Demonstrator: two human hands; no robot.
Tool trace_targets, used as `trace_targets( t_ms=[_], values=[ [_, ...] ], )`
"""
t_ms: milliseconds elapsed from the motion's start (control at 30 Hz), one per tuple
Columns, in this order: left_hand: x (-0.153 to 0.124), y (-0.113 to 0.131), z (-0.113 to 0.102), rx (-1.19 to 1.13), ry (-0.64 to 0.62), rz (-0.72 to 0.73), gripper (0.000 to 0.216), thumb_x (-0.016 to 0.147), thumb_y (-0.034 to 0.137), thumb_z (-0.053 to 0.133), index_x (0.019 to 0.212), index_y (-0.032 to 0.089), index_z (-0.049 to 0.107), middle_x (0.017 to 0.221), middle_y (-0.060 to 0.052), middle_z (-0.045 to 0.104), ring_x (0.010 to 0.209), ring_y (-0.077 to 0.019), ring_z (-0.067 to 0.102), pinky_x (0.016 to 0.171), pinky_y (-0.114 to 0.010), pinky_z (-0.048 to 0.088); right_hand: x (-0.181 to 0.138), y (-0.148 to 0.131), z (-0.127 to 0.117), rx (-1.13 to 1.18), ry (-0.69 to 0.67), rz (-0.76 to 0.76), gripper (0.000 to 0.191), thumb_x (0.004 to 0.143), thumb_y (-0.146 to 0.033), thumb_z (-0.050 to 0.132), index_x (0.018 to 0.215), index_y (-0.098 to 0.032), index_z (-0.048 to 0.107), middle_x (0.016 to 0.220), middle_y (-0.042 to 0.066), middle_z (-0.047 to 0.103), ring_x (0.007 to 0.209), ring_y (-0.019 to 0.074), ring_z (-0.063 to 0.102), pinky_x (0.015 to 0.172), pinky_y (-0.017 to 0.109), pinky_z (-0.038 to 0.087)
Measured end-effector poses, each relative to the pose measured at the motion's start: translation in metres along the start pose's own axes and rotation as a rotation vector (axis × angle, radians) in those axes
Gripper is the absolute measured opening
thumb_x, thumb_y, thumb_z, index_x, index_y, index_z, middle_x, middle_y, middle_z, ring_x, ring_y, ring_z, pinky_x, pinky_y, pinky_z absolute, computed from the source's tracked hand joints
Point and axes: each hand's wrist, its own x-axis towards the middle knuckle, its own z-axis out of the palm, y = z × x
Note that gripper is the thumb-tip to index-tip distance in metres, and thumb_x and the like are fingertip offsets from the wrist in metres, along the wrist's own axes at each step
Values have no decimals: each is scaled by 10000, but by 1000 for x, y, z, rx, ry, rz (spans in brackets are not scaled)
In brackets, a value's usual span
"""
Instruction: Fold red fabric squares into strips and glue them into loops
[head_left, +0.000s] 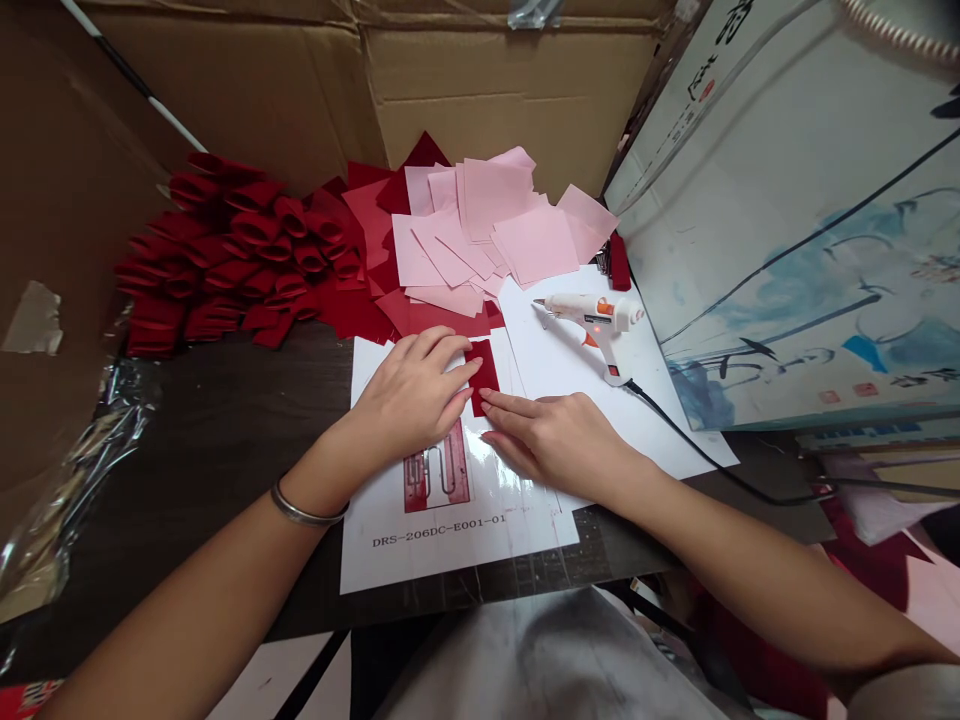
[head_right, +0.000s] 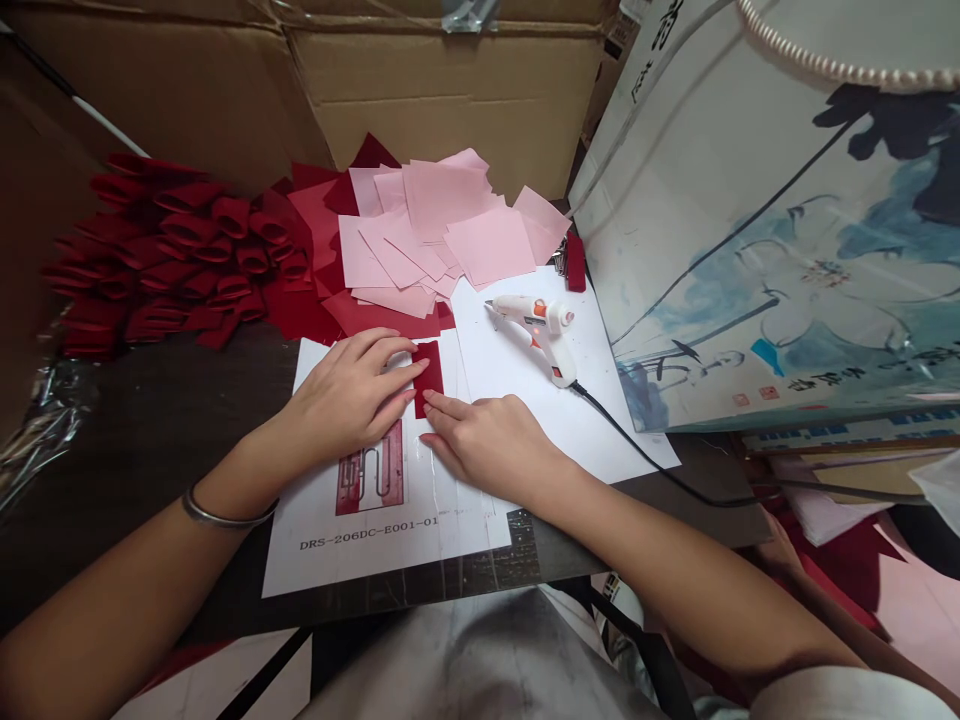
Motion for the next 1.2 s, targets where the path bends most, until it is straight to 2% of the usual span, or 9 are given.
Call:
trace_targets(
  t_ms=[167,300,467,533,633,800,1000,1100,1200],
  values=[
    [4,2,3,-14,55,-95,284,915,220,475,1080,176,702,1104,-123,617,1068,-295,512,837,-440,467,0,-2,-2,-58,-19,-21,377,991,-340,417,1209,-169,673,1319,41,640,645,193,715,460,348,390],
    [15,4,3,22,81,-316,237,894,213,485,1018,149,676,1006,-123,610,919,-277,534,704,-401,465,-2,0,-1,12,-18,7,355,984,-336,431,1195,-200,682,1325,19,638,720,196,730,503,337,428],
    [20,2,4,-84,86,-524,157,892,262,518,962,163,618,908,-96,617,871,-269,542,700,-397,463,-1,0,2,85,-6,34,365,975,-367,452,1218,-194,662,1343,10,630,818,210,731,545,338,461],
    [16,1,6,-129,91,-539,142,898,271,518,921,167,612,873,-82,617,832,-250,534,717,-399,463,-1,-1,2,86,-8,30,400,979,-379,437,1263,-173,628,1345,40,628,820,209,723,543,338,457],
    [7,-1,9,-168,133,-478,144,893,274,536,918,169,632,858,-69,617,815,-235,521,734,-391,460,0,-1,2,73,-34,10,401,986,-371,412,1238,-152,634,1333,79,626,774,195,708,521,332,433],
    [6,2,13,-177,163,-444,172,897,281,546,951,166,661,888,-70,633,847,-239,526,754,-391,461,1,2,2,118,-26,7,365,983,-372,428,1183,-172,660,1311,61,635,795,181,698,554,316,431],
    [14,11,17,-122,135,-480,293,922,324,527,1132,164,653,972,-87,629,906,-259,534,813,-412,465,0,2,4,106,-28,17,384,973,-403,438,1195,-170,649,1309,55,621,711,162,666,521,323,390],
    [17,12,19,-137,146,-498,285,897,340,575,1108,168,658,1012,-90,623,932,-267,539,851,-431,458,0,1,3,105,-31,23,384,970,-407,441,1186,-169,650,1345,75,582,694,154,645,515,321,375],
    [18,12,19,-268,216,-534,214,849,284,634,1032,173,634,1022,-76,647,937,-256,553,865,-430,457,0,2,3,120,-24,46,359,966,-413,442,1130,-191,671,1359,83,548,661,141,614,508,315,363]
  ],
)
